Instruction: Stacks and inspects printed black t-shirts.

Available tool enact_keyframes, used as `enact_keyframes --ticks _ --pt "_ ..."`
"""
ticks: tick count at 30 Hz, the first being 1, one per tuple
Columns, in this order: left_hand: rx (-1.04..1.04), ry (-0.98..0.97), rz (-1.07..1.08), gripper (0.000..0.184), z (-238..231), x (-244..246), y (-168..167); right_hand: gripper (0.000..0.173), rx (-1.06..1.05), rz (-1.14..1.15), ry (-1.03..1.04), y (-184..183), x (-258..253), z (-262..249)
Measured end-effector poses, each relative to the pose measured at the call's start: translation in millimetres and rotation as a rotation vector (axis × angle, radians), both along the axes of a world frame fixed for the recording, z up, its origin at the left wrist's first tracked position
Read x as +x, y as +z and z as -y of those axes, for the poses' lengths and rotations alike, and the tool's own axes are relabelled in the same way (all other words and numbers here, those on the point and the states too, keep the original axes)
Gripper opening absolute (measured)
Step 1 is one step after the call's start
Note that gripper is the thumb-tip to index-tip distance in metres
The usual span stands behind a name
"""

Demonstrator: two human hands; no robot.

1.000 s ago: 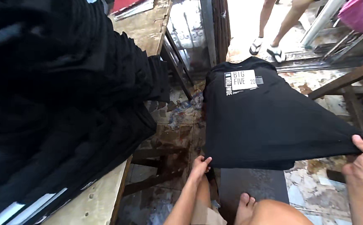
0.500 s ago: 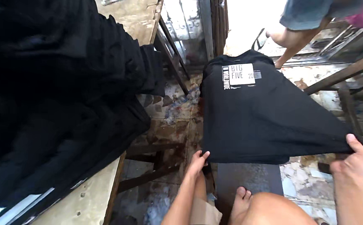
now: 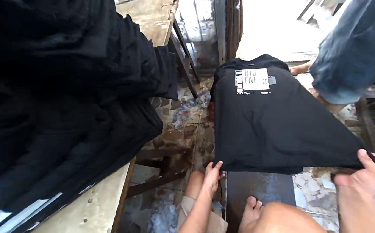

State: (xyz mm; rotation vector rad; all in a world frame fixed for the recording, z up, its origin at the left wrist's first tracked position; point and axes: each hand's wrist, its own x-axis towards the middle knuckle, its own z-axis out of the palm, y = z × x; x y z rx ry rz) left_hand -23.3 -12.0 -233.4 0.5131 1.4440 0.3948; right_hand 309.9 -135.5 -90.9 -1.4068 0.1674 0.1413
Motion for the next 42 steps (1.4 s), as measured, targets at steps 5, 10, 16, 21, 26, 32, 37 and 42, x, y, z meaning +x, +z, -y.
enact_keyframes --ticks 5,10,16,21,26,32,37,42 --pt "-0.205 -0.091 0.182 0.023 -49 -33 43 0.034 0.016 -0.045 0.024 -15 -9 3" --pt "0.08 -0.292 0.012 0.036 -87 -74 69 0.038 -0.006 -0.07 0.019 -23 -25 -1" --pt "0.147 -0.357 -0.198 0.037 -89 -70 67 0.043 -0.219 0.151 0.09 -17 -60 -22" --pt "0.283 -0.395 -0.123 0.025 -81 -66 76 0.043 -0.264 0.438 0.193 20 -65 -51" --pt "0.272 -0.286 0.072 0.031 -63 -67 69 0.048 -0.295 0.422 0.063 51 -5 -33" --pt "0.356 -0.174 0.289 0.031 -48 -27 93 0.047 -0.278 0.325 0.016 47 30 -12" --pt "0.414 -0.384 -0.321 0.06 -17 3 34 0.048 -0.294 0.181 0.031 44 34 -10" --pt "0.163 -0.227 -0.231 0.056 -14 14 35 0.054 -0.41 0.188 0.102 41 40 -5"
